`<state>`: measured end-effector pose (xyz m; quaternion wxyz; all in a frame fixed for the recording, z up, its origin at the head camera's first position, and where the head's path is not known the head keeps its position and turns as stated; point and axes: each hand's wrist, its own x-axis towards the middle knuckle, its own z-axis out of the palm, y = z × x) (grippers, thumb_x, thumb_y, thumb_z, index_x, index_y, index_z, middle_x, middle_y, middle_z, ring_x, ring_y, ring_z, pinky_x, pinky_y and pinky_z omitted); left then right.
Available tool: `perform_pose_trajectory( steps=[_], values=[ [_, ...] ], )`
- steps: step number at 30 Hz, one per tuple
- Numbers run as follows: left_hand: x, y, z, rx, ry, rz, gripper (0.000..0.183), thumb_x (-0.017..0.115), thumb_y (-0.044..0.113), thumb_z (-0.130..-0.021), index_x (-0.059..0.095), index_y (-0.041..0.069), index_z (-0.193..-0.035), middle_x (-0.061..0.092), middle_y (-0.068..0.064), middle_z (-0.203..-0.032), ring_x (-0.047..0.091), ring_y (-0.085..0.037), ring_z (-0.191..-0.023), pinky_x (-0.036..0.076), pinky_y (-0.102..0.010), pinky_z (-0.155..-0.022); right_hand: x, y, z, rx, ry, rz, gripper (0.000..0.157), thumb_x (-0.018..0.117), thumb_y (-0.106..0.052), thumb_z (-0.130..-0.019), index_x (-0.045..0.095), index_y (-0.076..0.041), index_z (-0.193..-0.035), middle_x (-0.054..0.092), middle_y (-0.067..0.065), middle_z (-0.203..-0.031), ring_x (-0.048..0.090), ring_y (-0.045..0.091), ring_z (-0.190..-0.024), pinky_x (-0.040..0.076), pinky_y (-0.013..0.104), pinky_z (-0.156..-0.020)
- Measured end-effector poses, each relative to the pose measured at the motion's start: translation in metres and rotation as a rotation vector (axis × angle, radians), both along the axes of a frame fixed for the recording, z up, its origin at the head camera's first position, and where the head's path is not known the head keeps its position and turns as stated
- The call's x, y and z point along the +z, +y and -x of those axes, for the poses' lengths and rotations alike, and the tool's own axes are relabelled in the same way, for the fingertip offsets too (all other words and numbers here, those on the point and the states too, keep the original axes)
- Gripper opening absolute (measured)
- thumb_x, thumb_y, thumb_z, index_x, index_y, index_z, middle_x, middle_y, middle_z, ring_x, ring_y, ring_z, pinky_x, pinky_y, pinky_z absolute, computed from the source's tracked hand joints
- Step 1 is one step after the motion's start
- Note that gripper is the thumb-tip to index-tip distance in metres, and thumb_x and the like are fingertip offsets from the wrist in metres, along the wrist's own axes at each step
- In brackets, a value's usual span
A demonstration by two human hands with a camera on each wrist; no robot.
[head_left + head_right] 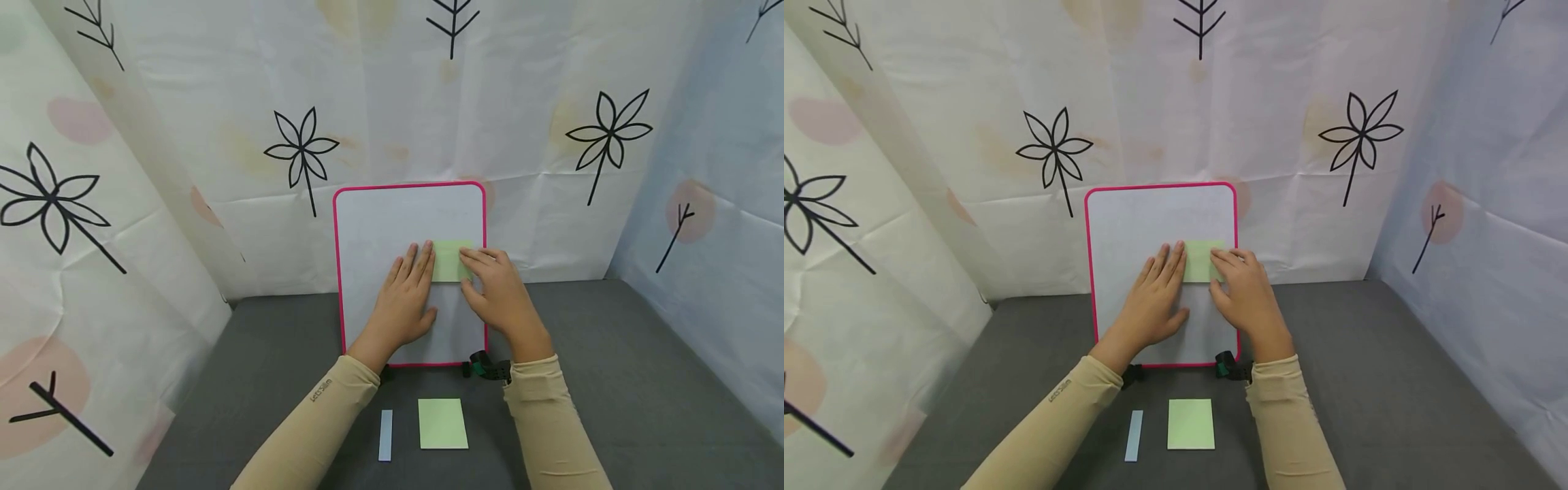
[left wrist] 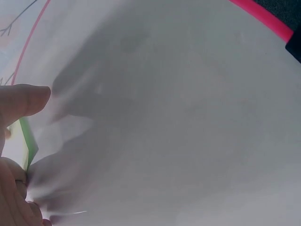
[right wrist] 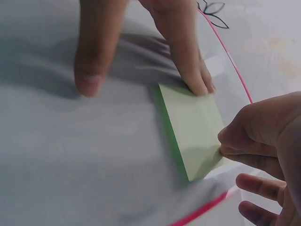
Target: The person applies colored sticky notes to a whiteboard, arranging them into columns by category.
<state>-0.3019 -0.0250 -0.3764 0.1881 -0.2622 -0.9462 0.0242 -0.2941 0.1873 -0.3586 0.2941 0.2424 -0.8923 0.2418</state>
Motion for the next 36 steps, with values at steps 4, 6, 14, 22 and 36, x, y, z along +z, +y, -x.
perform_pose_trajectory(
  steps=[4,6,14,22,36],
  values=[
    [0.0,0.001,0.0,0.002,0.004,0.005,0.109,0.069,0.048,-0.099,-0.002,0.004,-0.169,-0.011,-0.007,-0.179,-0.007,-0.028,-0.167,0.009,-0.047,-0.135,-0.001,0.008,0.002,-0.015,0.039,0.017,0.04,0.068,-0.006,-0.095,0.07,0.007,-0.133,0.069,0.018,-0.142,0.055,0.044,-0.132,0.045,0.06,-0.113],
    [0.0,0.002,0.0,0.003,0.005,0.008,0.109,0.069,0.048,-0.099,-0.002,0.004,-0.169,-0.011,-0.007,-0.179,-0.008,-0.028,-0.167,0.009,-0.047,-0.135,-0.001,0.01,0.002,-0.011,0.052,0.019,0.04,0.068,-0.006,-0.095,0.07,0.007,-0.132,0.069,0.019,-0.141,0.056,0.044,-0.131,0.046,0.061,-0.112],
    [0.001,0.001,-0.003,0.011,-0.027,-0.002,0.109,0.067,0.048,-0.1,-0.005,0.006,-0.169,-0.015,-0.005,-0.178,-0.012,-0.026,-0.166,0.006,-0.047,-0.136,-0.001,0.008,0.002,0.004,0.087,0.023,0.038,0.069,-0.006,-0.094,0.072,0.007,-0.129,0.071,0.019,-0.139,0.058,0.045,-0.129,0.047,0.06,-0.111],
    [-0.01,-0.005,-0.017,0.01,-0.002,-0.054,0.109,0.07,0.05,-0.098,0.003,0.003,-0.17,-0.011,-0.007,-0.179,-0.007,-0.029,-0.167,0.011,-0.049,-0.135,0.001,-0.003,-0.001,0.031,0.045,-0.006,0.04,0.068,-0.008,-0.096,0.071,0.005,-0.133,0.069,0.017,-0.142,0.058,0.043,-0.131,0.047,0.059,-0.112],
    [-0.029,-0.015,-0.057,-0.056,0.05,-0.19,0.105,0.074,0.047,-0.096,0.015,0.001,-0.169,0.002,-0.013,-0.18,0.007,-0.035,-0.167,0.022,-0.055,-0.132,-0.003,-0.027,-0.007,0.089,0.0,-0.079,0.043,0.074,-0.012,-0.096,0.069,0.003,-0.136,0.068,0.014,-0.145,0.058,0.038,-0.132,0.048,0.059,-0.111]
  ],
)
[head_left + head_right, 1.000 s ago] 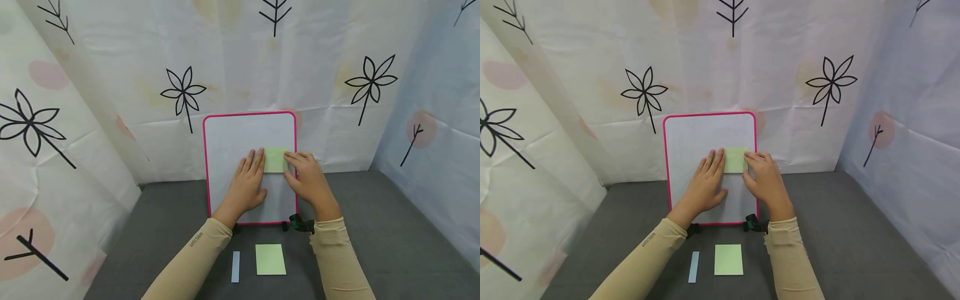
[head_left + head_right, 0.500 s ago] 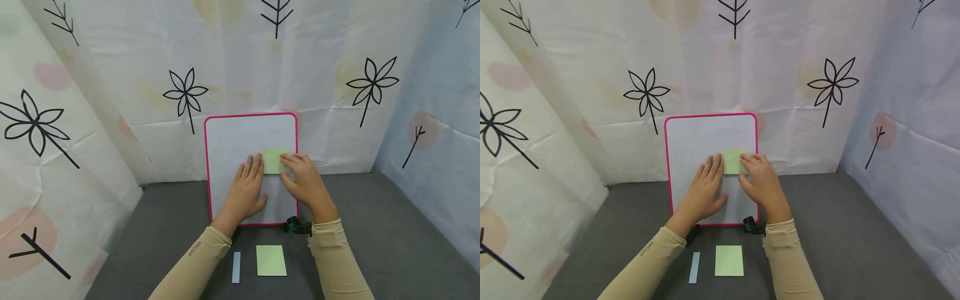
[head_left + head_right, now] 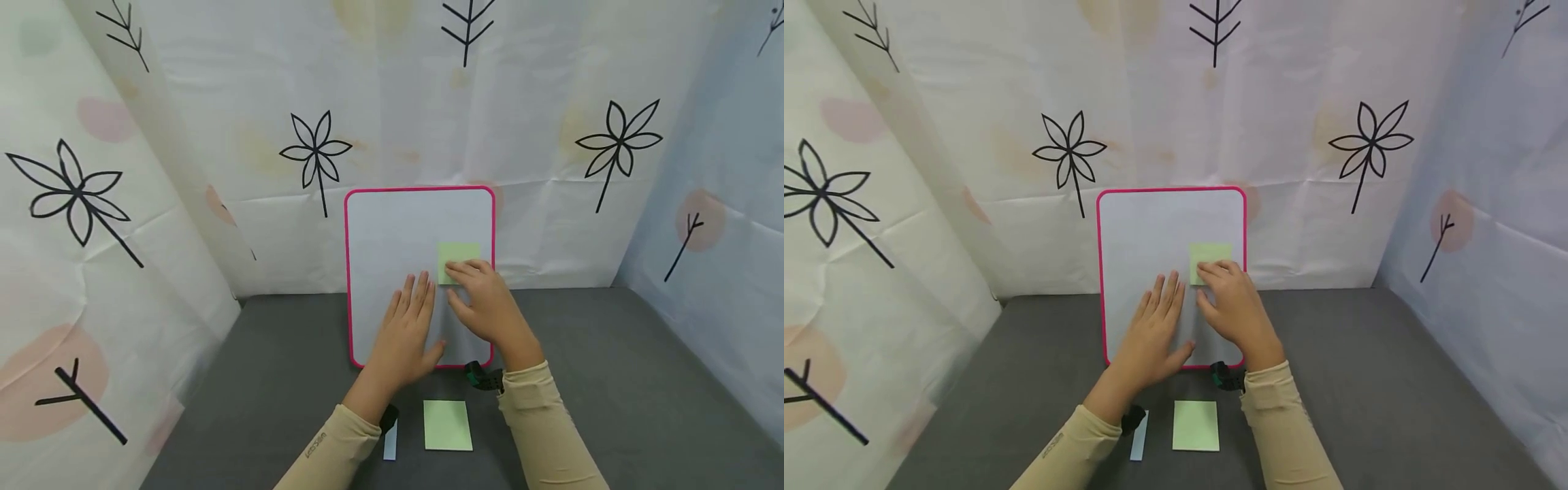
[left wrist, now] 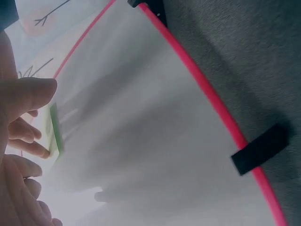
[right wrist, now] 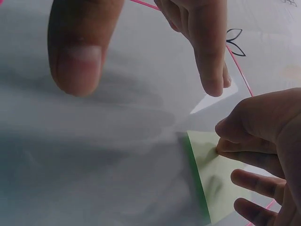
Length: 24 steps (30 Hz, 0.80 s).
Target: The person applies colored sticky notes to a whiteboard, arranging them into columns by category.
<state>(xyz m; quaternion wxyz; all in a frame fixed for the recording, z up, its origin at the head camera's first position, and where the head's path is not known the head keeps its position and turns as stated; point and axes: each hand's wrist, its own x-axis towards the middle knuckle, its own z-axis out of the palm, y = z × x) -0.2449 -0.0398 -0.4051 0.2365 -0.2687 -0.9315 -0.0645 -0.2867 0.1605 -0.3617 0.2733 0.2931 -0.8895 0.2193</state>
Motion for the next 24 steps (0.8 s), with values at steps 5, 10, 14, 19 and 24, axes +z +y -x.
perform_pose_trajectory(
  steps=[5,10,14,19,24],
  values=[
    [-0.004,-0.012,-0.009,0.006,-0.007,-0.026,0.102,0.075,0.048,-0.095,0.021,0.0,-0.168,0.013,-0.016,-0.179,0.013,-0.038,-0.166,0.026,-0.056,-0.13,0.001,-0.009,-0.006,0.015,0.018,-0.019,0.041,0.073,-0.011,-0.096,0.071,0.003,-0.135,0.069,0.015,-0.143,0.06,0.037,-0.13,0.052,0.059,-0.107],
    [-0.004,-0.024,-0.02,-0.004,-0.064,-0.053,0.088,0.073,0.046,-0.098,0.035,0.003,-0.165,0.034,-0.015,-0.172,0.021,-0.036,-0.164,0.027,-0.056,-0.13,0.001,-0.015,-0.019,0.065,0.014,-0.025,0.036,0.075,-0.011,-0.095,0.074,0.001,-0.129,0.068,0.016,-0.143,0.061,0.038,-0.131,0.053,0.058,-0.106],
    [-0.004,-0.029,-0.028,-0.017,-0.077,-0.069,0.075,0.072,0.044,-0.1,0.047,0.005,-0.159,0.044,-0.015,-0.167,0.028,-0.036,-0.162,0.029,-0.055,-0.129,-0.004,-0.016,-0.028,0.075,0.002,-0.04,0.028,0.077,-0.012,-0.094,0.078,-0.003,-0.121,0.069,0.016,-0.141,0.062,0.038,-0.13,0.053,0.059,-0.106],
    [-0.009,-0.033,-0.036,-0.045,-0.068,-0.073,0.065,0.072,0.041,-0.099,0.057,0.004,-0.151,0.051,-0.019,-0.161,0.037,-0.04,-0.158,0.035,-0.057,-0.126,-0.017,-0.011,-0.037,0.107,-0.014,-0.085,0.022,0.078,-0.011,-0.093,0.08,-0.005,-0.114,0.07,0.017,-0.138,0.064,0.038,-0.125,0.055,0.058,-0.103],
    [-0.016,-0.035,-0.042,-0.097,-0.141,-0.095,0.058,0.072,0.038,-0.099,0.062,0.004,-0.146,0.056,-0.02,-0.156,0.049,-0.042,-0.15,0.044,-0.056,-0.119,-0.034,-0.001,-0.05,0.155,-0.046,-0.145,0.02,0.079,-0.01,-0.093,0.08,-0.005,-0.113,0.072,0.017,-0.131,0.067,0.036,-0.12,0.058,0.056,-0.096]
  ],
)
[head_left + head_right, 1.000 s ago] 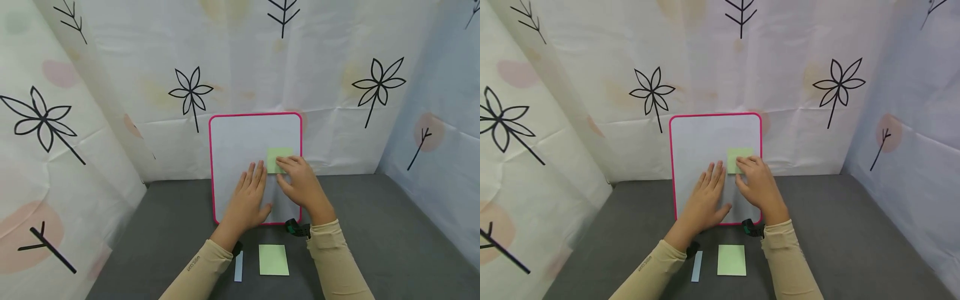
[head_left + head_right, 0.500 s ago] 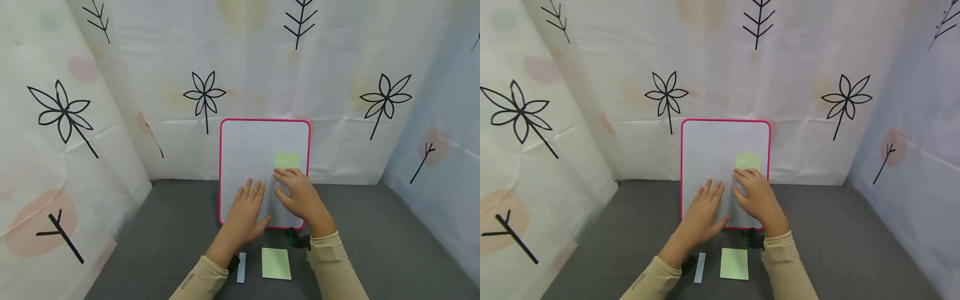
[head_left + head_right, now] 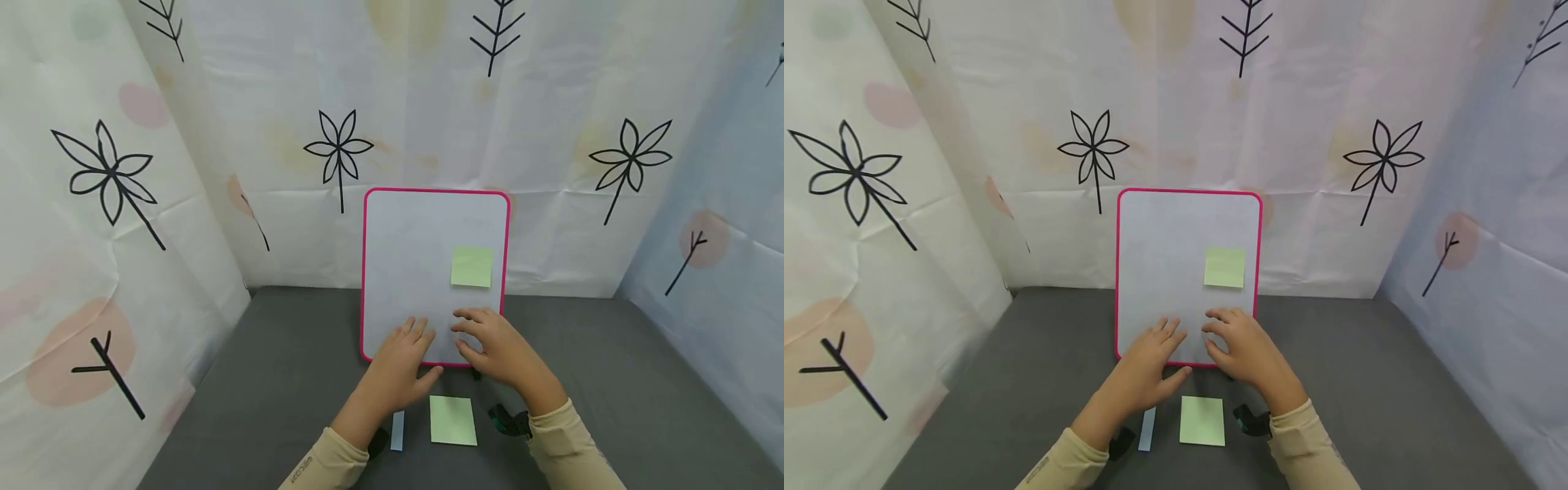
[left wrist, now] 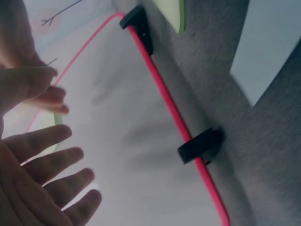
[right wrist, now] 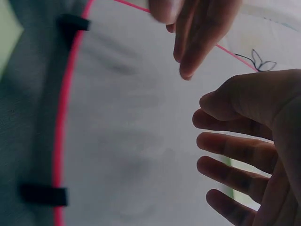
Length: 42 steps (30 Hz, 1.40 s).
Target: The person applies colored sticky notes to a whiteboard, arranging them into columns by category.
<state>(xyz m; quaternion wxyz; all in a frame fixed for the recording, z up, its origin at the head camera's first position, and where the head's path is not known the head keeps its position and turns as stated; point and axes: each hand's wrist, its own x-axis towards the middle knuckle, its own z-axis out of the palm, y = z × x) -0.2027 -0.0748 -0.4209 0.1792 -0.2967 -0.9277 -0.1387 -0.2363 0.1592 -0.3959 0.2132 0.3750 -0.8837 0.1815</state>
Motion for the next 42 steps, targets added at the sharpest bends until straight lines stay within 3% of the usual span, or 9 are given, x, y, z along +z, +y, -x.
perform_pose_trajectory(
  steps=[6,12,20,22,28,34,42],
  values=[
    [-0.011,0.003,-0.004,-0.087,0.002,0.007,0.049,0.074,0.035,-0.099,0.07,0.004,-0.136,0.071,-0.012,-0.138,0.068,-0.029,-0.131,0.054,-0.045,-0.11,-0.022,0.011,-0.01,0.095,-0.005,-0.037,0.018,0.081,-0.007,-0.09,0.079,-0.005,-0.107,0.075,0.013,-0.119,0.071,0.028,-0.107,0.061,0.046,-0.087],
    [-0.022,0.006,-0.013,-0.17,-0.052,0.02,0.039,0.074,0.031,-0.099,0.073,0.006,-0.128,0.076,-0.003,-0.124,0.072,-0.016,-0.115,0.059,-0.033,-0.1,-0.035,0.015,-0.018,0.156,-0.085,-0.082,0.015,0.081,-0.007,-0.091,0.079,-0.007,-0.105,0.073,0.004,-0.108,0.069,0.018,-0.097,0.061,0.037,-0.082],
    [-0.029,0.01,-0.023,-0.145,-0.208,0.12,0.038,0.076,0.038,-0.098,0.073,0.013,-0.126,0.073,0.004,-0.126,0.071,-0.006,-0.105,0.059,-0.023,-0.087,-0.041,0.019,-0.03,0.139,-0.27,-0.172,0.02,0.082,-0.018,-0.093,0.079,-0.01,-0.11,0.073,0.0,-0.11,0.068,0.016,-0.1,0.06,0.036,-0.086],
    [-0.029,0.01,-0.025,-0.146,-0.249,0.124,0.037,0.078,0.041,-0.096,0.074,0.015,-0.123,0.072,0.007,-0.121,0.067,-0.002,-0.095,0.056,-0.019,-0.08,-0.041,0.02,-0.032,0.133,-0.312,-0.184,0.024,0.083,-0.022,-0.092,0.079,-0.01,-0.112,0.072,0.0,-0.112,0.068,0.016,-0.1,0.06,0.035,-0.086],
    [-0.032,0.007,-0.024,-0.141,-0.321,0.148,0.046,0.087,0.046,-0.087,0.075,0.017,-0.12,0.072,0.009,-0.115,0.063,0.001,-0.091,0.054,-0.018,-0.079,-0.046,0.025,-0.037,0.121,-0.435,-0.199,0.04,0.087,-0.038,-0.088,0.078,-0.012,-0.117,0.07,-0.004,-0.117,0.068,0.013,-0.101,0.059,0.035,-0.087],
    [-0.031,0.01,-0.027,-0.149,-0.347,0.176,0.042,0.087,0.045,-0.088,0.076,0.017,-0.118,0.072,0.007,-0.125,0.066,0.0,-0.096,0.054,-0.017,-0.078,-0.053,0.03,-0.038,0.13,-0.457,-0.206,0.048,0.091,-0.04,-0.083,0.077,-0.012,-0.118,0.069,-0.005,-0.119,0.065,0.009,-0.103,0.059,0.034,-0.088],
    [-0.033,0.014,-0.028,-0.144,-0.339,0.204,0.035,0.088,0.046,-0.086,0.076,0.019,-0.107,0.071,0.009,-0.122,0.061,0.002,-0.089,0.051,-0.016,-0.073,-0.054,0.032,-0.036,0.136,-0.472,-0.211,0.052,0.092,-0.042,-0.081,0.076,-0.013,-0.121,0.068,-0.006,-0.12,0.064,0.008,-0.104,0.059,0.034,-0.089]
  ],
)
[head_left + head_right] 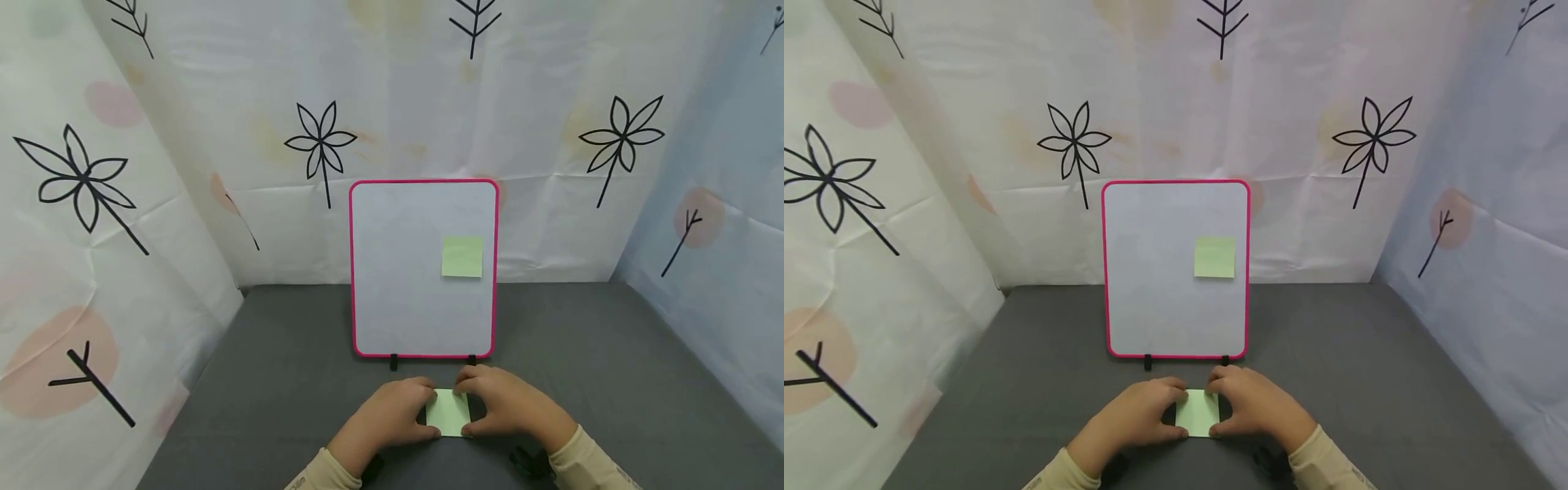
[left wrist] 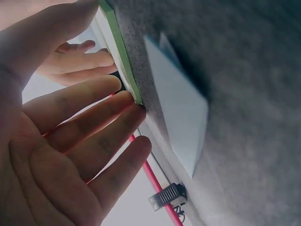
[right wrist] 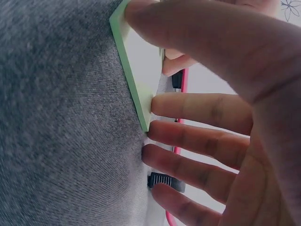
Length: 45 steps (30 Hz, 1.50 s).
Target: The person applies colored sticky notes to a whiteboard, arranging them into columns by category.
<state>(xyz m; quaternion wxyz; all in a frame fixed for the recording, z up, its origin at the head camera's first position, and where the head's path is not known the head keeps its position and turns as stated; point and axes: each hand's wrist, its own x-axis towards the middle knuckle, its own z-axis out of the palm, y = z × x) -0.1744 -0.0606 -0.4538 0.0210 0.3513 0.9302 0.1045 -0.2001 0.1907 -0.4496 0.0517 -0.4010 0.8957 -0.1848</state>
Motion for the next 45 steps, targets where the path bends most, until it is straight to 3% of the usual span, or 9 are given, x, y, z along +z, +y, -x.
perform_pose_trajectory(
  steps=[5,12,23,32,35,39,45],
  values=[
    [0.002,0.004,0.001,-0.004,0.021,0.018,0.035,0.091,0.046,-0.082,0.074,0.02,-0.099,0.071,0.01,-0.118,0.058,0.002,-0.083,0.049,-0.016,-0.069,0.002,0.001,0.004,-0.003,-0.04,0.004,0.046,0.091,-0.039,-0.084,0.076,-0.014,-0.12,0.068,-0.006,-0.12,0.065,0.009,-0.105,0.059,0.034,-0.09],
    [0.01,0.011,0.004,0.018,-0.018,0.076,0.037,0.096,0.043,-0.076,0.073,0.02,-0.093,0.063,0.012,-0.093,0.048,-0.001,-0.07,0.044,-0.019,-0.063,-0.001,0.001,0.003,0.005,-0.02,0.028,0.037,0.089,-0.031,-0.086,0.077,-0.014,-0.116,0.069,-0.005,-0.118,0.065,0.01,-0.104,0.059,0.033,-0.089],
    [0.009,0.013,-0.002,-0.003,0.072,0.093,0.031,0.094,0.042,-0.079,0.073,0.019,-0.085,0.061,0.012,-0.089,0.044,-0.002,-0.07,0.039,-0.019,-0.06,-0.002,-0.001,-0.003,-0.031,0.02,0.006,0.053,0.094,-0.04,-0.074,0.076,-0.016,-0.117,0.065,-0.011,-0.116,0.059,0.005,-0.099,0.056,0.027,-0.082],
    [0.009,0.012,-0.002,0.012,0.044,0.104,0.032,0.091,0.044,-0.082,0.07,0.02,-0.083,0.058,0.013,-0.083,0.044,-0.002,-0.064,0.039,-0.02,-0.058,0.002,-0.006,-0.003,-0.045,0.019,-0.034,0.052,0.095,-0.041,-0.074,0.077,-0.015,-0.116,0.064,-0.011,-0.112,0.056,0.003,-0.094,0.055,0.026,-0.079],
    [0.01,0.013,-0.001,0.022,0.016,0.117,0.031,0.09,0.045,-0.084,0.07,0.02,-0.085,0.064,0.013,-0.09,0.048,-0.002,-0.067,0.042,-0.02,-0.06,0.004,-0.006,-0.003,-0.046,0.013,-0.032,0.052,0.094,-0.04,-0.075,0.077,-0.014,-0.117,0.064,-0.01,-0.111,0.056,0.003,-0.094,0.055,0.026,-0.079],
    [0.013,0.012,-0.003,0.031,-0.021,0.128,0.03,0.088,0.047,-0.086,0.073,0.02,-0.089,0.074,0.009,-0.113,0.059,-0.002,-0.078,0.05,-0.022,-0.068,0.003,-0.005,-0.004,-0.036,0.003,-0.035,0.053,0.093,-0.041,-0.077,0.077,-0.014,-0.119,0.064,-0.009,-0.112,0.057,0.003,-0.095,0.055,0.027,-0.08],
    [0.012,0.009,-0.003,0.027,-0.064,0.111,0.027,0.085,0.045,-0.089,0.075,0.021,-0.095,0.073,0.001,-0.134,0.065,-0.004,-0.086,0.051,-0.021,-0.072,-0.001,-0.003,-0.006,-0.025,0.015,-0.023,0.051,0.091,-0.042,-0.078,0.077,-0.015,-0.119,0.064,-0.01,-0.112,0.058,0.004,-0.095,0.055,0.026,-0.08]
  ],
)
